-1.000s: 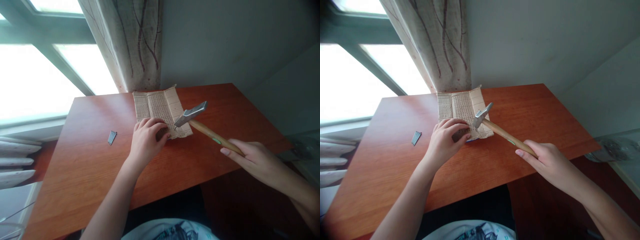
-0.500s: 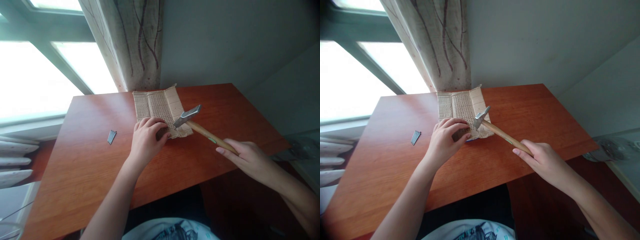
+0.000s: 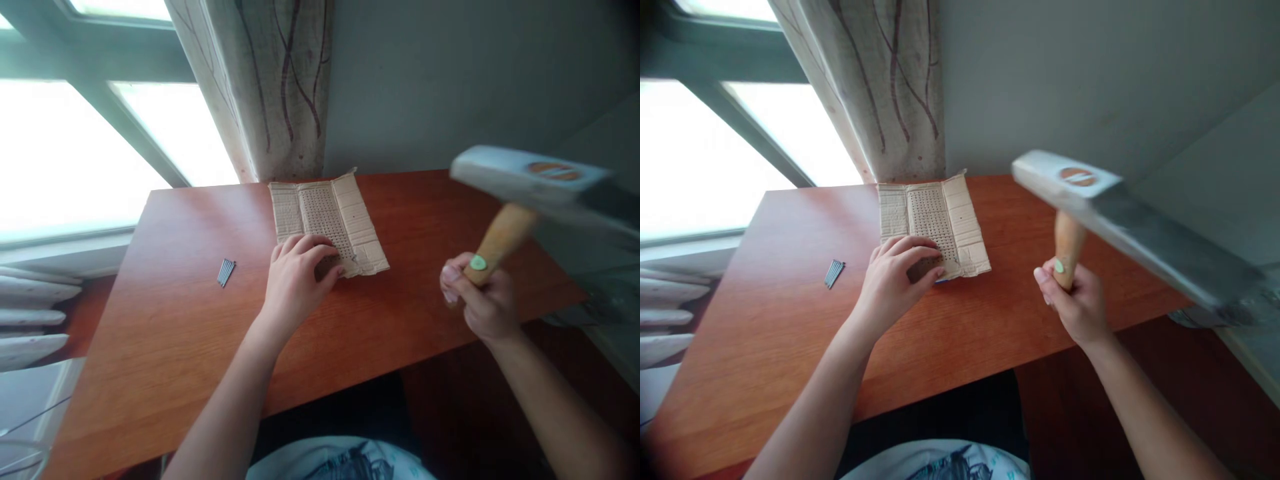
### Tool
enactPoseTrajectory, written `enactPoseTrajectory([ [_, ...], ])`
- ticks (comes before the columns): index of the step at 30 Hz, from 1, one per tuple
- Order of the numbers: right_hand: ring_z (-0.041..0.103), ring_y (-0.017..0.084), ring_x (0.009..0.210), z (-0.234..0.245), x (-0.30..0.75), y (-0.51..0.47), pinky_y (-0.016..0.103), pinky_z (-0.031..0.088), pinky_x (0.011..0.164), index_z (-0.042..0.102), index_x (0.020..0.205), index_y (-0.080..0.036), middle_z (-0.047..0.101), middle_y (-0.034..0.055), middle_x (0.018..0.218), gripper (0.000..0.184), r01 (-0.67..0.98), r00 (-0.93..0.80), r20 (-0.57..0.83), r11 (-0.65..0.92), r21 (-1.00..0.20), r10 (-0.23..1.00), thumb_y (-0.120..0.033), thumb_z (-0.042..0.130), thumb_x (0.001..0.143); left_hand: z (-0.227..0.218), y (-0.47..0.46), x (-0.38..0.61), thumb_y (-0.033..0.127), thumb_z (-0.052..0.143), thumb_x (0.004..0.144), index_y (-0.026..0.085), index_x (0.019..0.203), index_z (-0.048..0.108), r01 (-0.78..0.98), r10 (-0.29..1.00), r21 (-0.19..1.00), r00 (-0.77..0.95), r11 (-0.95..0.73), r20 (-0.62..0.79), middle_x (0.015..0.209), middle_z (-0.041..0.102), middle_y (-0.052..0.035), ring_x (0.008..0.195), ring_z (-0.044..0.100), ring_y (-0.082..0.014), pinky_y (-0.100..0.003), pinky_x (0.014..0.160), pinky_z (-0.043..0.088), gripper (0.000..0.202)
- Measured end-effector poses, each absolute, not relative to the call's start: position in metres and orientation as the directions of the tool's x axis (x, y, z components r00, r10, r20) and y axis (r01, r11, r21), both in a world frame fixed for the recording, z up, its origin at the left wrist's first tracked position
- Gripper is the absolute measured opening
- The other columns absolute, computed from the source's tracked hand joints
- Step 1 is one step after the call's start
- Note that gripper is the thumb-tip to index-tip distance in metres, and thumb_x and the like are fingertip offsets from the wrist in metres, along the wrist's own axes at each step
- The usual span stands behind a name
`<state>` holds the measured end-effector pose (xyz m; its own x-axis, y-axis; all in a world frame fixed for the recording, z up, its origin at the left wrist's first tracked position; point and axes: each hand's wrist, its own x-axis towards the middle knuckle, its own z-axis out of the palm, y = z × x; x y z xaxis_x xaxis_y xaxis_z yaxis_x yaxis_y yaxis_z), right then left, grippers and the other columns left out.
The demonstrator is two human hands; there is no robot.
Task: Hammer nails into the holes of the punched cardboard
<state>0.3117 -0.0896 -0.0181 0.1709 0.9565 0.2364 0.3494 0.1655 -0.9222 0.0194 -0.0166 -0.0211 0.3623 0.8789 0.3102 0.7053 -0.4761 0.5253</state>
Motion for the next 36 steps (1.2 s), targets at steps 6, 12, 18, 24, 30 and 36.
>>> enactPoseTrajectory([
  [6, 0.030, 0.008, 0.039, -0.035, 0.277, -0.028, 0.027, 0.018, 0.040, 0.032, 0.052, -0.022, 0.027, -0.0059, 0.046, 0.059, -0.038, 0.303, 0.352, 0.380, -0.924, 0.886, -0.047, 0.060, 0.098, -0.022, -0.017, 0.020, 0.030, 0.075, 0.089, 0.027, 0.105, 0.076, 0.704, 0.879, 0.527, 0.356, -0.476, 0.318, 0.123, 0.074, -0.0005, 0.118, 0.061, -0.0269, -0.045, 0.101, 0.043, 0.016],
  [12, 0.030, 0.007, 0.038, -0.055, 0.257, 0.009, 0.027, 0.019, 0.037, 0.035, 0.052, -0.023, 0.029, -0.0066, 0.045, 0.062, -0.028, 0.358, 0.347, 0.382, -0.924, 0.867, -0.059, 0.064, 0.092, -0.025, -0.019, 0.019, 0.029, 0.076, 0.089, 0.027, 0.105, 0.075, 0.710, 0.874, 0.513, 0.356, -0.483, 0.331, 0.122, 0.074, 0.0003, 0.117, 0.061, -0.0261, -0.044, 0.101, 0.043, 0.016],
  [18, 0.028, 0.007, 0.038, -0.074, 0.245, 0.021, 0.027, 0.015, 0.038, 0.032, 0.052, -0.023, 0.030, -0.0065, 0.045, 0.062, -0.061, 0.402, 0.313, 0.367, -0.928, 0.860, -0.057, 0.065, 0.092, -0.024, -0.021, 0.020, 0.031, 0.074, 0.091, 0.027, 0.106, 0.075, 0.713, 0.871, 0.504, 0.353, -0.487, 0.343, 0.123, 0.074, -0.0008, 0.116, 0.061, -0.0264, -0.045, 0.100, 0.043, 0.015],
  [24, 0.029, 0.009, 0.040, -0.082, 0.246, 0.020, 0.028, 0.017, 0.039, 0.035, 0.053, -0.023, 0.031, -0.0059, 0.047, 0.060, -0.034, 0.382, 0.295, 0.333, -0.942, 0.876, -0.059, 0.062, 0.093, -0.026, -0.020, 0.020, 0.031, 0.074, 0.091, 0.027, 0.106, 0.075, 0.701, 0.857, 0.499, 0.359, -0.509, 0.369, 0.122, 0.074, -0.0016, 0.116, 0.062, -0.0277, -0.047, 0.099, 0.045, 0.016],
  [30, 0.030, 0.010, 0.044, -0.081, 0.246, 0.016, 0.030, 0.021, 0.043, 0.038, 0.054, -0.023, 0.034, -0.0047, 0.049, 0.059, 0.046, 0.362, 0.309, 0.314, -0.948, 0.879, -0.060, 0.061, 0.094, -0.012, -0.020, 0.009, 0.022, 0.066, 0.094, 0.021, 0.104, 0.073, 0.544, 0.801, 0.605, 0.252, -0.582, 0.544, 0.114, 0.075, -0.0058, 0.108, 0.068, -0.0217, -0.038, 0.096, 0.054, 0.013],
  [36, 0.031, 0.010, 0.042, -0.081, 0.246, 0.012, 0.030, 0.021, 0.040, 0.038, 0.053, -0.024, 0.033, -0.0052, 0.047, 0.059, 0.033, 0.363, 0.307, 0.317, -0.948, 0.880, -0.061, 0.061, 0.093, -0.009, -0.019, -0.054, 0.029, 0.065, 0.093, 0.023, 0.106, 0.074, 0.747, 0.872, 0.573, 0.019, -0.337, 0.489, 0.111, 0.076, -0.0040, 0.096, 0.071, -0.0206, -0.033, 0.087, 0.055, 0.016],
])
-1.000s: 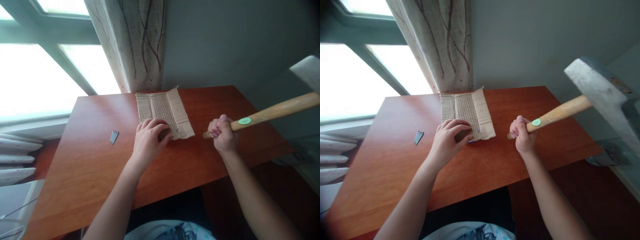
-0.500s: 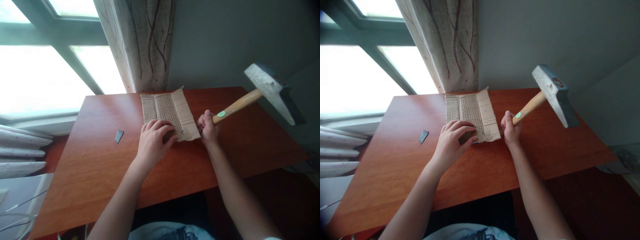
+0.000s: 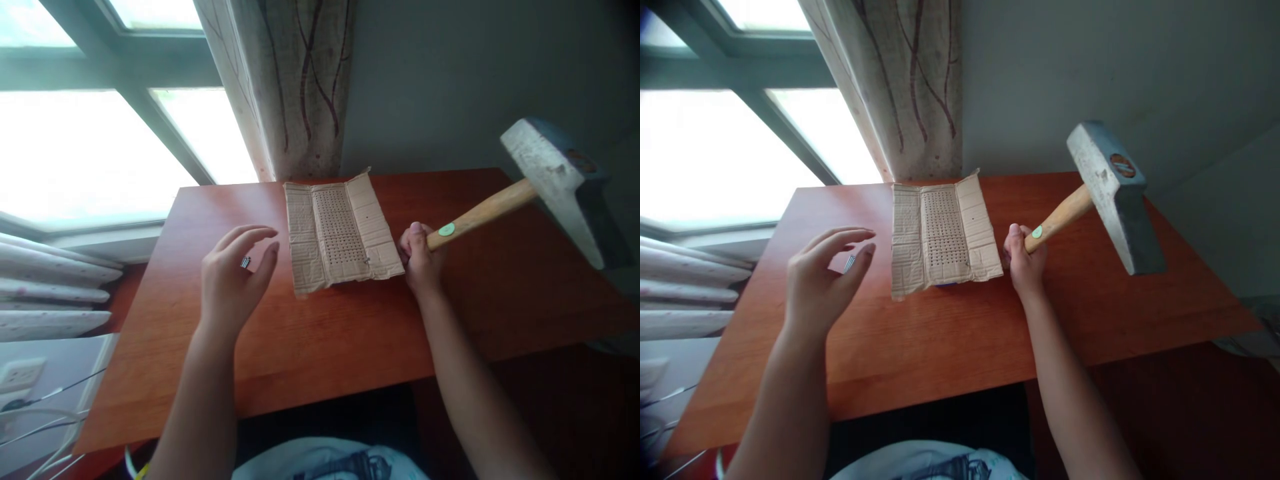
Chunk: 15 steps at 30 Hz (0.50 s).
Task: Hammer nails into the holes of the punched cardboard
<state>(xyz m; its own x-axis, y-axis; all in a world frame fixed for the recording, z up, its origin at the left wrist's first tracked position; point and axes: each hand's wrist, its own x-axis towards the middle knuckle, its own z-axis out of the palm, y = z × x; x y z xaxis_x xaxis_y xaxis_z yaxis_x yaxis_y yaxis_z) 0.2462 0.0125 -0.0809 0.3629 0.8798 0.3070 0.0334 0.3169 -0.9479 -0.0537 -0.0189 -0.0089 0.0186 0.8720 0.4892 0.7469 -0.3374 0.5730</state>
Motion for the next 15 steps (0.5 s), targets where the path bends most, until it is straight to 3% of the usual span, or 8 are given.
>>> enactPoseTrajectory([
  [2, 0.031, 0.010, 0.041, -0.082, 0.247, 0.013, 0.029, 0.021, 0.040, 0.036, 0.053, -0.024, 0.032, -0.0055, 0.047, 0.060, 0.020, 0.371, 0.304, 0.320, -0.947, 0.877, -0.061, 0.061, 0.093, -0.016, -0.020, -0.082, 0.037, 0.064, 0.093, 0.023, 0.105, 0.074, 0.868, 0.930, 0.473, -0.035, -0.153, 0.365, 0.100, 0.076, -0.0034, 0.081, 0.071, -0.0205, -0.032, 0.073, 0.052, 0.021],
  [4, 0.032, 0.010, 0.041, -0.082, 0.248, 0.014, 0.029, 0.022, 0.040, 0.036, 0.054, -0.024, 0.032, -0.0055, 0.047, 0.059, 0.006, 0.378, 0.306, 0.329, -0.944, 0.874, -0.061, 0.061, 0.093, -0.024, -0.023, -0.106, 0.043, 0.061, 0.092, 0.024, 0.099, 0.074, 0.945, 0.962, 0.327, -0.085, -0.005, 0.260, 0.094, 0.075, -0.0038, 0.080, 0.070, -0.0226, -0.033, 0.069, 0.048, 0.024],
  [7, 0.032, 0.010, 0.041, -0.082, 0.249, 0.015, 0.029, 0.022, 0.039, 0.036, 0.054, -0.024, 0.032, -0.0057, 0.047, 0.059, -0.026, 0.382, 0.300, 0.334, -0.942, 0.874, -0.060, 0.061, 0.093, -0.030, -0.028, -0.123, 0.045, 0.055, 0.092, 0.025, 0.095, 0.074, 0.981, 0.984, 0.179, -0.104, 0.077, 0.147, 0.090, 0.074, -0.0049, 0.080, 0.068, -0.0248, -0.033, 0.064, 0.041, 0.027],
  [15, 0.031, 0.009, 0.039, -0.081, 0.251, 0.016, 0.028, 0.021, 0.039, 0.031, 0.056, -0.024, 0.030, -0.0063, 0.047, 0.060, -0.002, 0.390, 0.314, 0.342, -0.940, 0.865, -0.061, 0.058, 0.095, -0.034, -0.026, -0.101, 0.045, 0.051, 0.095, 0.027, 0.095, 0.073, 0.987, 0.992, 0.112, -0.121, 0.118, 0.024, 0.103, 0.075, -0.0056, 0.082, 0.066, -0.0261, -0.032, 0.060, 0.032, 0.028],
])
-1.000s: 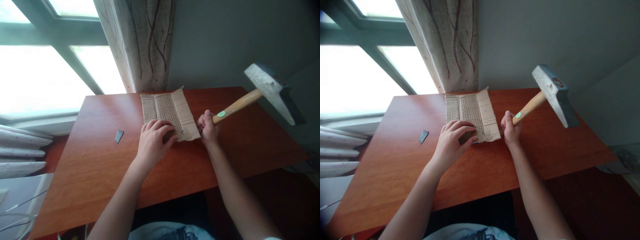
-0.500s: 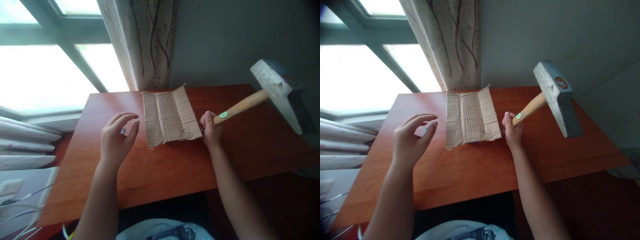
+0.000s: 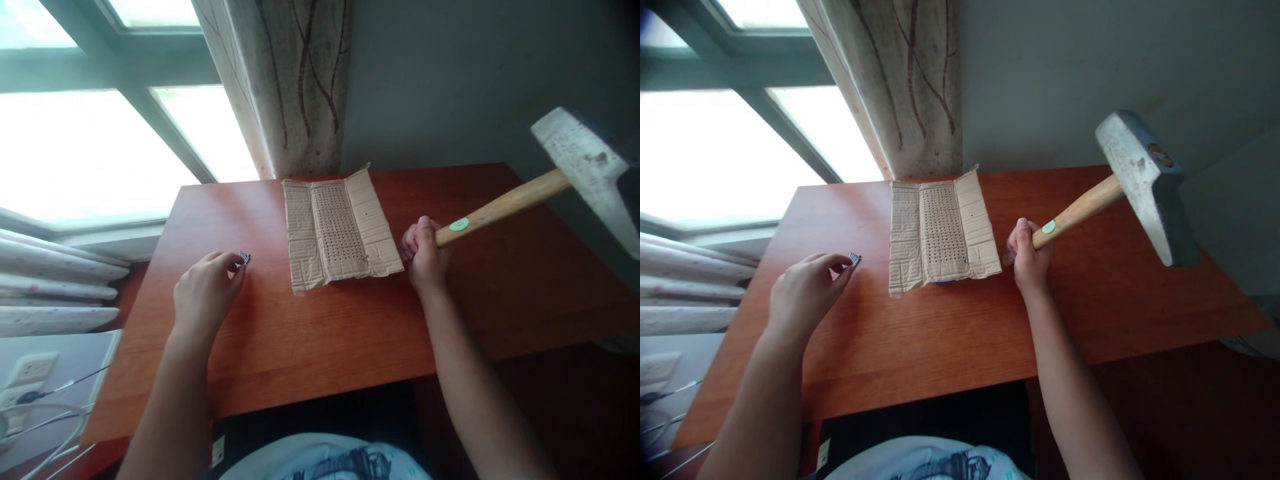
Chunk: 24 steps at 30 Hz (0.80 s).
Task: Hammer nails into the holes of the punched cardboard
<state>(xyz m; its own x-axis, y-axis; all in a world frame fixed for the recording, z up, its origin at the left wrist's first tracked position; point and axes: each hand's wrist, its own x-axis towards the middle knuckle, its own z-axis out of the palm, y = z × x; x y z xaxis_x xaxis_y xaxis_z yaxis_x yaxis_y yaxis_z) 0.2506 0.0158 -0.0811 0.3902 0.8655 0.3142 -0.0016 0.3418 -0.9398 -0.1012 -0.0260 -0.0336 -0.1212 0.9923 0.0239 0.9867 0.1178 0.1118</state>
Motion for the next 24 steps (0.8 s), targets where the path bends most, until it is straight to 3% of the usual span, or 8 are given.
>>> enactPoseTrajectory([
  [5, 0.031, 0.009, 0.040, -0.0824, 0.2510, 0.0146, 0.029, 0.021, 0.039, 0.033, 0.055, -0.024, 0.030, -0.0061, 0.047, 0.059, -0.005, 0.380, 0.328, 0.356, -0.934, 0.865, -0.059, 0.059, 0.095, -0.0354, -0.0211, -0.0958, 0.045, 0.049, 0.097, 0.027, 0.101, 0.074, 0.986, 0.987, 0.044, -0.161, 0.161, -0.008, 0.108, 0.075, -0.0085, 0.082, 0.066, -0.0288, -0.033, 0.058, 0.030, 0.031],
  [24, 0.030, 0.010, 0.040, -0.0822, 0.2513, 0.0148, 0.029, 0.021, 0.039, 0.032, 0.056, -0.024, 0.030, -0.0062, 0.047, 0.059, -0.014, 0.394, 0.322, 0.356, -0.934, 0.861, -0.060, 0.060, 0.094, -0.0374, -0.0219, -0.0939, 0.045, 0.049, 0.097, 0.028, 0.103, 0.073, 0.985, 0.985, 0.044, -0.164, 0.166, -0.056, 0.110, 0.075, -0.0093, 0.086, 0.068, -0.0318, -0.035, 0.059, 0.035, 0.031],
])
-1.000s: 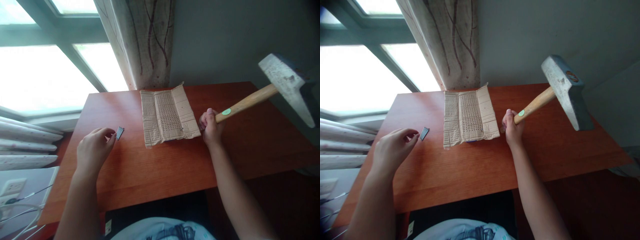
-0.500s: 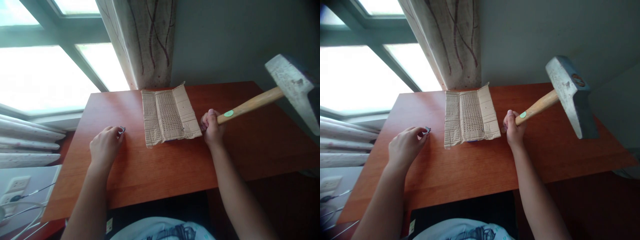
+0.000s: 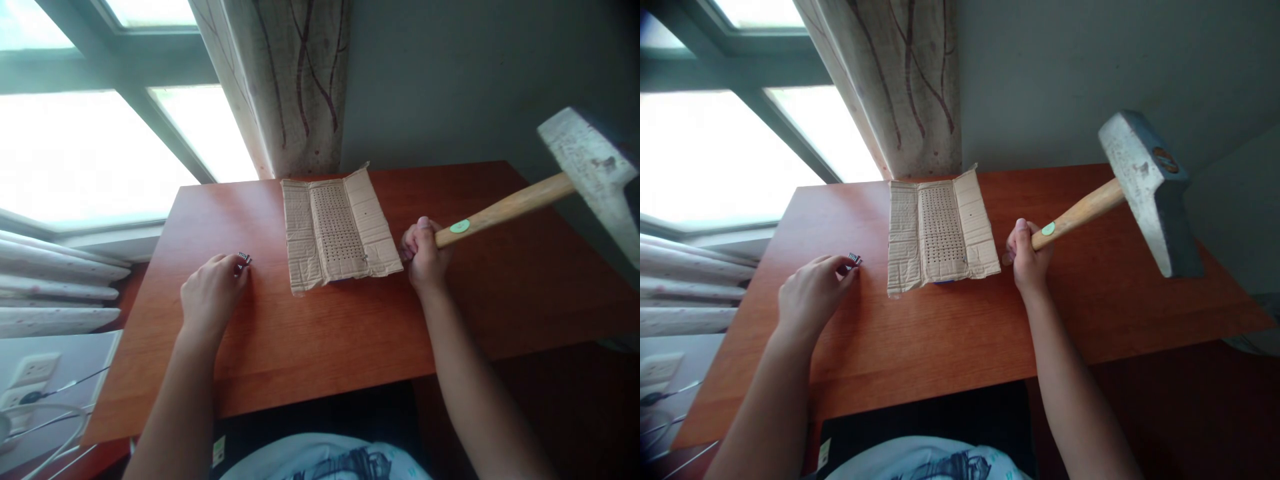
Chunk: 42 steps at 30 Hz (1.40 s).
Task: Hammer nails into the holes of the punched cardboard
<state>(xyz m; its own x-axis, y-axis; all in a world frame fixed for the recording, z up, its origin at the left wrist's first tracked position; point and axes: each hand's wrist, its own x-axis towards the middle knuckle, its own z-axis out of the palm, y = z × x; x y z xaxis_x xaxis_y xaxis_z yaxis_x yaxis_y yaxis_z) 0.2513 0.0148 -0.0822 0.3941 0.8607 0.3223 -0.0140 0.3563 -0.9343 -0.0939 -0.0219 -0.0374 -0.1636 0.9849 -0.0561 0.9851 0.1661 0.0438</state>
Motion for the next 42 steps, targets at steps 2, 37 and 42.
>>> enactPoseTrajectory([
  [2, 0.030, 0.010, 0.040, -0.082, 0.251, 0.015, 0.028, 0.021, 0.039, 0.031, 0.056, -0.024, 0.030, -0.0063, 0.047, 0.060, -0.011, 0.395, 0.324, 0.358, -0.934, 0.859, -0.060, 0.060, 0.094, -0.037, -0.022, -0.094, 0.045, 0.048, 0.097, 0.027, 0.100, 0.074, 0.987, 0.987, 0.044, -0.151, 0.154, -0.058, 0.109, 0.075, -0.0101, 0.085, 0.068, -0.0327, -0.035, 0.058, 0.034, 0.031],
  [37, 0.033, 0.009, 0.041, -0.075, 0.248, 0.014, 0.027, 0.024, 0.039, 0.038, 0.054, -0.023, 0.034, -0.0056, 0.047, 0.057, -0.035, 0.399, 0.302, 0.343, -0.939, 0.866, -0.056, 0.062, 0.094, -0.008, -0.010, 0.037, 0.024, 0.069, 0.088, 0.020, 0.088, 0.070, 0.443, 0.952, 0.847, 0.214, -0.294, 0.219, 0.080, 0.077, -0.0009, 0.071, 0.072, -0.0152, -0.023, 0.062, 0.055, 0.004],
  [42, 0.033, 0.008, 0.041, -0.073, 0.246, 0.013, 0.026, 0.024, 0.039, 0.038, 0.054, -0.023, 0.035, -0.0058, 0.047, 0.058, -0.032, 0.405, 0.278, 0.317, -0.948, 0.871, -0.058, 0.062, 0.093, -0.009, -0.010, 0.036, 0.021, 0.067, 0.089, 0.019, 0.087, 0.071, 0.509, 0.948, 0.803, 0.225, -0.310, 0.223, 0.078, 0.075, 0.0008, 0.068, 0.069, -0.0128, -0.021, 0.062, 0.051, 0.004],
])
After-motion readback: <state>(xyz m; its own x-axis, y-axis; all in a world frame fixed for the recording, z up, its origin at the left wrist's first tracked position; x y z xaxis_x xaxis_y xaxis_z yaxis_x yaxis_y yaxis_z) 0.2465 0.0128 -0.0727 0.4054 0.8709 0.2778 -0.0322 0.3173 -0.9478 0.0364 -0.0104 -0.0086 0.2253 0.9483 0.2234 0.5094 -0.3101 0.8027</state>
